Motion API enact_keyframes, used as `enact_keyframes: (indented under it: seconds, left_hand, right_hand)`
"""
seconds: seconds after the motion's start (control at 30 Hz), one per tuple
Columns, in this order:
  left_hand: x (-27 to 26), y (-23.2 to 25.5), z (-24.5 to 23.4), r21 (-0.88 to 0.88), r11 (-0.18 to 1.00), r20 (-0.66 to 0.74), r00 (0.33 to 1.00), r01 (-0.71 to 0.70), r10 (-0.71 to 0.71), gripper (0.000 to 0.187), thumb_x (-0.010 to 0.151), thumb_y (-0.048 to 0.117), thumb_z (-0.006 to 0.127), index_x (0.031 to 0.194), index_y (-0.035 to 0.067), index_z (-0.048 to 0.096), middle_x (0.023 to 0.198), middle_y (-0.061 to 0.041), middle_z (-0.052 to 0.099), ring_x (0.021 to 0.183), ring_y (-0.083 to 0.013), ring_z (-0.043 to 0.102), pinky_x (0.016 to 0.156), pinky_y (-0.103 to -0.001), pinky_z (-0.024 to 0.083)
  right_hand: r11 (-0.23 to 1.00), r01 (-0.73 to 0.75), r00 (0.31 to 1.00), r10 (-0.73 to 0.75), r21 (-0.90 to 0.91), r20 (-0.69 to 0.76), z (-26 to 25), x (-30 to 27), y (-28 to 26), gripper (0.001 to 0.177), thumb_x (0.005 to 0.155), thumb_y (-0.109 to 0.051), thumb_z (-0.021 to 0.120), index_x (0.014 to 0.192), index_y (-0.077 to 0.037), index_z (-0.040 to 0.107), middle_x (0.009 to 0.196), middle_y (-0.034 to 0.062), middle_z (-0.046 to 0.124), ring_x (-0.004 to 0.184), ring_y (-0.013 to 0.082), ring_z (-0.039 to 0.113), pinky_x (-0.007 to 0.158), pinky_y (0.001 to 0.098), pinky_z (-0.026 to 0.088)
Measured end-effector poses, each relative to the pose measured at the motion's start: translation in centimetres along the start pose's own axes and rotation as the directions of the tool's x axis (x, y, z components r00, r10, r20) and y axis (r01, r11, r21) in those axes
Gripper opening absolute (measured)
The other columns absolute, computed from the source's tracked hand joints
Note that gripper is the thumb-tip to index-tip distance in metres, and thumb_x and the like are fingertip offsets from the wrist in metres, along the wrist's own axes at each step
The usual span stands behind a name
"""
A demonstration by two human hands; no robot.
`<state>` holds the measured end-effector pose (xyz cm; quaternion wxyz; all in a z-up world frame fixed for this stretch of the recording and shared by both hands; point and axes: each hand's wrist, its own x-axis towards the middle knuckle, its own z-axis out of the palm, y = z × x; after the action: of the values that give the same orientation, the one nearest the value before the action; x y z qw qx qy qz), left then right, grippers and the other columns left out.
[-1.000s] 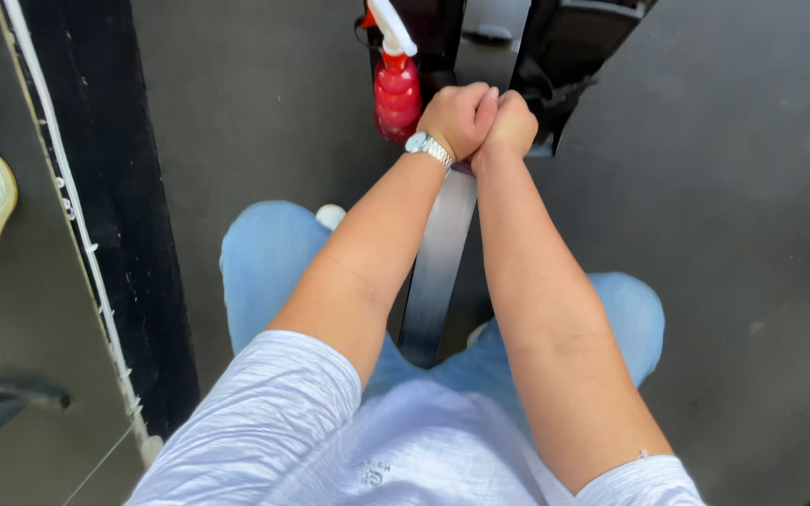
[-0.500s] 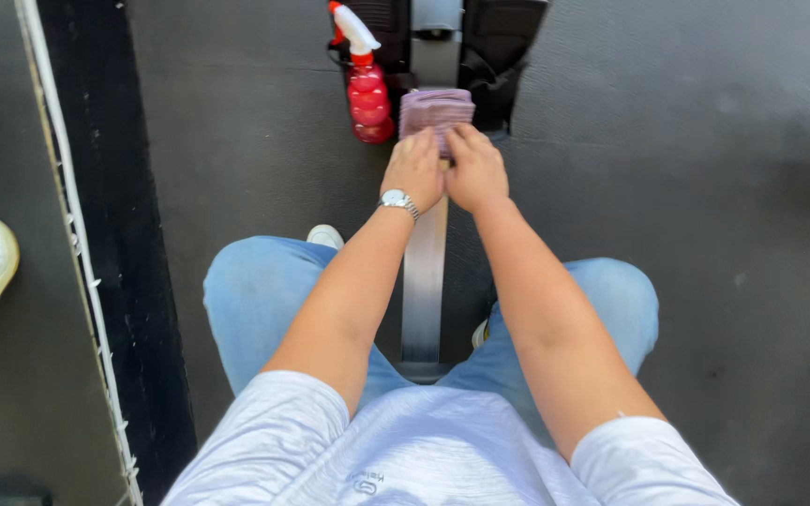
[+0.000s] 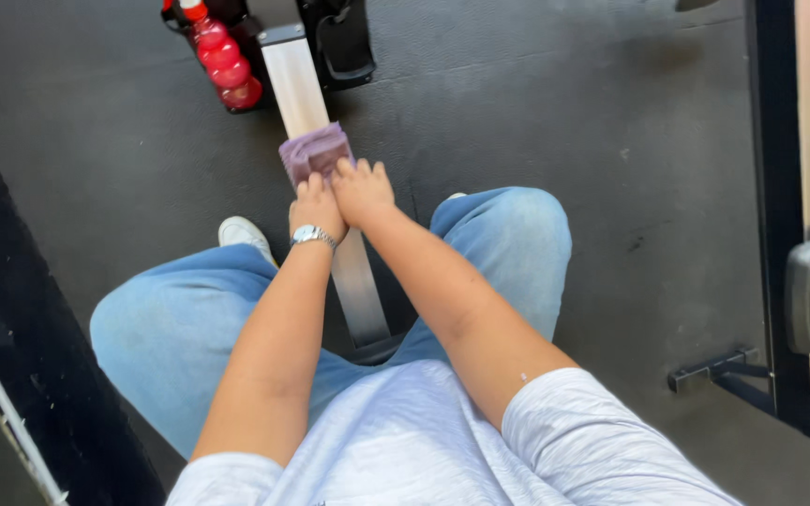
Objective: The person wipes the rail of a rowing machine using a purple cloth, moving it back and forth along the length of the metal rail while seated on the machine's seat.
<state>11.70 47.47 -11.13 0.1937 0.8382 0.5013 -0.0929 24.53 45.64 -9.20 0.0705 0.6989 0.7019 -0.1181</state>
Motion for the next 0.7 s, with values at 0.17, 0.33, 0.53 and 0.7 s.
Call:
enact_keyframes:
  seconds: [0.17,0.33,0.53,0.7]
  left_hand:
    - [-4.1,0.5,4.2,0.059,0.998,0.177,0.984,-0.011,0.000,0.067,0.097,0.038,0.066,0.158,0.011,0.055,0.144,-0.006,0.047,0.127,-0.0308,0.053,0.091,-0.050,0.064]
    - [-11.3,3.8,3.0,0.016,0.999,0.329,0.943,-0.051,0.043,0.049,0.105,0.022,0.059,0.149,0.003,0.064,0.153,-0.012,0.044,0.111,-0.0431,0.079,0.098,-0.058,0.067]
    - [-15.7,3.8,4.8,0.180,0.980,-0.226,0.966,-0.082,0.122,0.022,0.102,0.020,0.056,0.110,0.010,0.074,0.121,-0.010,0.062,0.096,-0.0404,0.072,0.081,-0.054,0.051]
    - [-14.1,1.4,1.9,0.103,0.987,-0.497,0.852,-0.128,0.162,0.048,0.094,0.019,0.069,0.141,0.007,0.071,0.161,-0.020,0.057,0.123,-0.0441,0.066,0.085,-0.052,0.055]
  right_hand:
    - [0.999,-0.022,0.997,0.020,0.036,0.070,3.5,-5.8,-1.3,0.030,0.103,-0.025,0.053,0.118,-0.021,0.079,0.128,0.0009,0.065,0.105,0.0364,0.070,0.086,0.0604,0.052]
    - [0.997,-0.072,0.971,0.071,-0.004,0.230,3.2,-13.6,-3.4,0.039,0.112,-0.028,0.046,0.126,-0.019,0.081,0.146,0.0024,0.062,0.119,0.0364,0.065,0.096,0.0596,0.050]
    - [0.983,-0.135,0.988,0.125,0.122,0.085,1.7,-18.3,-4.1,0.035,0.107,-0.020,0.056,0.135,-0.011,0.075,0.156,0.0068,0.060,0.142,0.0374,0.054,0.105,0.0561,0.050]
    - [0.940,-0.168,0.985,0.172,0.295,0.014,0.5,-15.0,-3.9,0.065,0.108,-0.046,0.064,0.165,-0.018,0.052,0.179,0.0098,0.040,0.162,0.0403,0.045,0.117,0.0571,0.055]
